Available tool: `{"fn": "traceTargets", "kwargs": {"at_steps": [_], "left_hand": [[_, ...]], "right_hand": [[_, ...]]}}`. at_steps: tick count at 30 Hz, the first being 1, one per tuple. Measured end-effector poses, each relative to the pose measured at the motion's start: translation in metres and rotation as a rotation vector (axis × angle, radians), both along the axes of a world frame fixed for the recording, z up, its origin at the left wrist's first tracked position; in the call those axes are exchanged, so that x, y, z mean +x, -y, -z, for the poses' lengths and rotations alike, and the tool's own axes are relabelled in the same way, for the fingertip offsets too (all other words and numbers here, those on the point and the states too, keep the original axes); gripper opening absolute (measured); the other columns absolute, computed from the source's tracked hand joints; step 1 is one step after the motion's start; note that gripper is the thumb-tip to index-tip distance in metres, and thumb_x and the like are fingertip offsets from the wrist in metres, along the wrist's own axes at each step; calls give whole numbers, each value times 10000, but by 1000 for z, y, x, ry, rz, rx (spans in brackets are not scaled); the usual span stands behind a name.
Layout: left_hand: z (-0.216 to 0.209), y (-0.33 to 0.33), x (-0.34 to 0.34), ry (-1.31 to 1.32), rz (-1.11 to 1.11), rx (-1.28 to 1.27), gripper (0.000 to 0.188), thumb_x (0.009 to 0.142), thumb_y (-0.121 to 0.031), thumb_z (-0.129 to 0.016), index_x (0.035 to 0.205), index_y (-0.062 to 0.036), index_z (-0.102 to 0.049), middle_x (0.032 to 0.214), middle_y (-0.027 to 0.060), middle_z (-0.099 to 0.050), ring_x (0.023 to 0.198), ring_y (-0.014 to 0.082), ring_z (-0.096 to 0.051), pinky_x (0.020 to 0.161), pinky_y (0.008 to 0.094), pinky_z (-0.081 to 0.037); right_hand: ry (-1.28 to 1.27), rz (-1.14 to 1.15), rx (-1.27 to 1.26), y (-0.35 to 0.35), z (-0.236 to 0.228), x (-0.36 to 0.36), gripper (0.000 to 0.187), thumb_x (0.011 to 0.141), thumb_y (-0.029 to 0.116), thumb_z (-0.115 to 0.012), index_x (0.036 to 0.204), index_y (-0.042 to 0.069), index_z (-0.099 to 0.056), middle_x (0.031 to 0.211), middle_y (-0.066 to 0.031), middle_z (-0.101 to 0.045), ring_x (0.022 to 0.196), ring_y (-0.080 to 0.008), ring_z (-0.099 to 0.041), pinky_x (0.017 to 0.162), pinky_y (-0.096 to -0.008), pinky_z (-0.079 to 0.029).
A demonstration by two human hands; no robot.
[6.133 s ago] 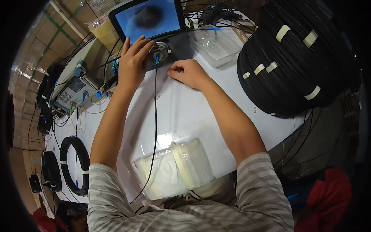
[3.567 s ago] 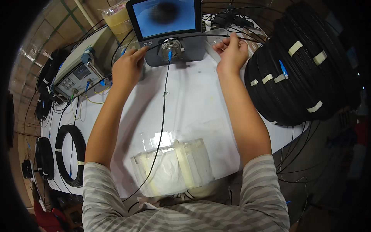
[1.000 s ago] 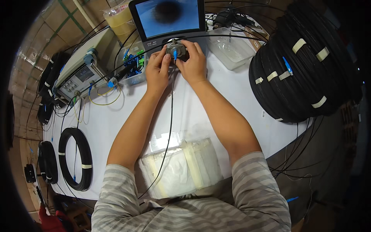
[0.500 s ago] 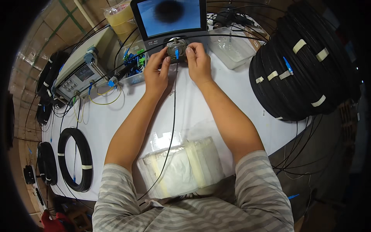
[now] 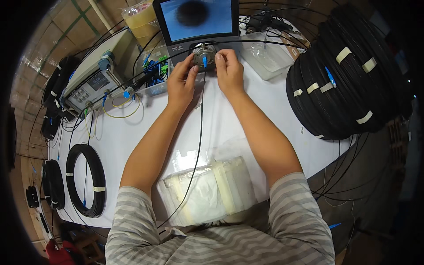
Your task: The recorder is inspecting optical fiber connectors using a specialized digital microscope and display, cleaning the connectors and checking the end-face quality.
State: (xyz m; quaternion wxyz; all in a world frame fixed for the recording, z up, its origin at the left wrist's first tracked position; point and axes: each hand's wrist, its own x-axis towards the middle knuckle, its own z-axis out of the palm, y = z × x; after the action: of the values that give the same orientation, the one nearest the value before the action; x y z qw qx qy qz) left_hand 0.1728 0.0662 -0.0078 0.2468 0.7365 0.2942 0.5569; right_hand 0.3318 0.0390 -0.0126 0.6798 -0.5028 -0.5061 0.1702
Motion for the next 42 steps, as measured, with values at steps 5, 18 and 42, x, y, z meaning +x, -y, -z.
{"fn": "traceTargets", "kwargs": {"at_steps": [5,18,42], "left_hand": [[-4,5,4,8,36,-7,400,981,-100,-695,1371,-39,-632,1043,96,-688,884,173,-678,742,296,-559],[10,1,7,36,45,12,490,946,-201,-724,1390,-66,-568,1107,136,-696,947,308,-708,830,386,-561],[-27,20,-7,-183,118,-249,620,997,-206,-662,1525,-70,-368,1039,154,-670,922,297,-668,864,402,-530]], "right_hand": [[361,341,302,11,-14,8,285,854,63,-727,1115,56,-611,955,-68,-630,859,-227,-631,767,-351,-541],[743,173,481,27,-41,-6,173,799,65,-825,943,71,-729,958,-90,-702,879,-291,-664,762,-377,-538],[586,-1041,-53,202,-48,-65,257,802,191,-850,924,81,-652,1000,-76,-670,940,-319,-680,778,-406,-572]]}}
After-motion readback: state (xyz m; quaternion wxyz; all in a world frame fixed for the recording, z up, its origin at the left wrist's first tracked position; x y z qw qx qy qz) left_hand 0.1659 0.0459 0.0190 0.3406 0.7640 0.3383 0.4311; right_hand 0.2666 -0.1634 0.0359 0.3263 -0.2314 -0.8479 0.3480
